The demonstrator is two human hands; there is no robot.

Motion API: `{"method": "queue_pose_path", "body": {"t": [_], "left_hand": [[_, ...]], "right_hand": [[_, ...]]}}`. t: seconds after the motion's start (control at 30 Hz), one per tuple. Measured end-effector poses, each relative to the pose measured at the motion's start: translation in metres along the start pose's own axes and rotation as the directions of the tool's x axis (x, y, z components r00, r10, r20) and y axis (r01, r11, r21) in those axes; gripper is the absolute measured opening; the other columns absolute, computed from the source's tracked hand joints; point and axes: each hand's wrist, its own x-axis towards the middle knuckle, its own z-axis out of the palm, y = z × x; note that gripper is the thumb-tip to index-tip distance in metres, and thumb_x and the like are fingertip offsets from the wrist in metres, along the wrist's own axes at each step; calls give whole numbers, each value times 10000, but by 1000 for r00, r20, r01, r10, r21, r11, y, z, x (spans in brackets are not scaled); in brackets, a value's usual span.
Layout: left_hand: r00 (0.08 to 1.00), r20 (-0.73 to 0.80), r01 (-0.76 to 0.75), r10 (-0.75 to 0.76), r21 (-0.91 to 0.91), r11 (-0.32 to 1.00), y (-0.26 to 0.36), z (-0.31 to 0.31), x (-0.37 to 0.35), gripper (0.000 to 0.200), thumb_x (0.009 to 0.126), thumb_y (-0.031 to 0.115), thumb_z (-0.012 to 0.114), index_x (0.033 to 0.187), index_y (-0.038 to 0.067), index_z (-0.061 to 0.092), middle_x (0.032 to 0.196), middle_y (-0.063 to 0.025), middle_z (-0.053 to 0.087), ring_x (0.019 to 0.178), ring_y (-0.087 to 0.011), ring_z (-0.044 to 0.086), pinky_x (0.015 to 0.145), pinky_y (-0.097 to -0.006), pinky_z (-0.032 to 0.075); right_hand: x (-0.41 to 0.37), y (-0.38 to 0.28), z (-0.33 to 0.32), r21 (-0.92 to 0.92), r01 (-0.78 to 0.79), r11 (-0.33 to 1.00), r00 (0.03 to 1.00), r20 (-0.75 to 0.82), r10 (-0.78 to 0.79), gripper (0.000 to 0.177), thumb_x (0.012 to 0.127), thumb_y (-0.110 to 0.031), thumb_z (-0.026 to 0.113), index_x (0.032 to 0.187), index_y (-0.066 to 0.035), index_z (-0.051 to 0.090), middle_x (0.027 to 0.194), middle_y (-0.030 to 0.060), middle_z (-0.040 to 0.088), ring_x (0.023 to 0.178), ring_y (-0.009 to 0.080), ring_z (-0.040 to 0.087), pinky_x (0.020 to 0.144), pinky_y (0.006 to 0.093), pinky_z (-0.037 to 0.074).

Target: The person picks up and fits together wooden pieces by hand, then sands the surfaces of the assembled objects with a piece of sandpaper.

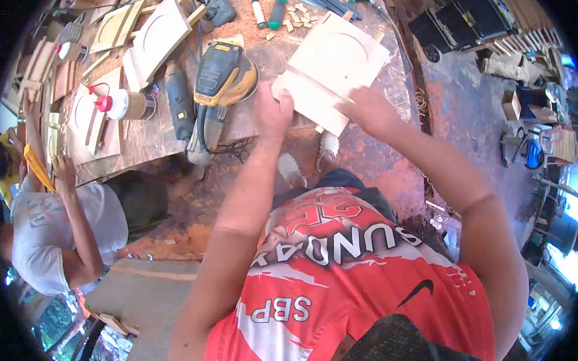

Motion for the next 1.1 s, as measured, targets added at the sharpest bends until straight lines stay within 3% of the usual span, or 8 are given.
{"method": "queue_pose_path", "body": {"t": [0.17,0.27,0.37,0.53,0.77,0.97,1.03,1.1], "left_hand": [[999,-4,-49,49,26,998,3,-2,1,369,818,222,574,1095,-20,547,997,-242,618,948,-409,609,843,-472,474],[1000,11,29,-29,-52,998,1,-1,1,358,808,210,572,1083,-18,554,1000,-238,620,953,-402,608,845,-467,472],[999,11,50,-50,25,998,7,-3,0,362,801,206,577,1087,-15,558,988,-233,619,947,-392,608,848,-458,472],[995,-17,-97,97,17,995,-1,-2,1,374,793,196,584,1105,-9,566,973,-219,620,935,-382,609,853,-452,473],[1000,-7,-20,20,-37,999,4,-2,-1,360,804,196,576,1095,-16,565,963,-218,610,919,-390,597,835,-456,468],[984,-45,-173,172,-1,985,-7,0,2,348,799,203,577,1072,-12,573,937,-218,604,903,-394,591,816,-465,464],[984,-37,-175,175,15,984,-2,-1,2,341,796,202,578,1063,-11,575,934,-218,604,903,-392,592,812,-468,463],[996,-31,-88,88,6,996,5,-3,1,325,790,201,582,1043,-3,583,943,-218,608,903,-393,594,808,-473,462]], "right_hand": [[62,-6,10,-20,96,995,967,-235,-98,262,852,-198,535,1047,-181,708,975,56,606,1029,241,569,889,399,413],[111,-20,-3,-65,58,996,989,-131,-66,305,823,-151,555,1083,-195,709,964,57,596,980,251,583,846,397,420],[62,-5,13,-80,118,990,956,-262,-135,285,843,-182,553,1081,-201,709,957,54,596,971,236,583,818,384,420],[21,-6,-4,-69,4,998,1000,8,-3,303,859,-195,541,1126,-198,686,1038,74,603,1038,269,571,903,431,404],[90,-14,7,-85,55,995,979,-191,-70,274,840,-181,552,1055,-216,719,982,76,598,1011,244,582,871,402,420],[21,-14,-5,-82,-104,991,982,150,116,280,857,-196,539,1071,-211,721,1028,82,606,1045,243,580,882,404,416],[73,-14,9,-70,68,995,969,-234,-82,280,855,-200,541,1069,-202,722,1029,81,610,1024,243,579,863,407,417],[108,-23,3,-79,26,997,983,-176,-40,276,856,-203,540,1063,-200,722,1031,77,610,1021,243,579,857,407,417]]}}
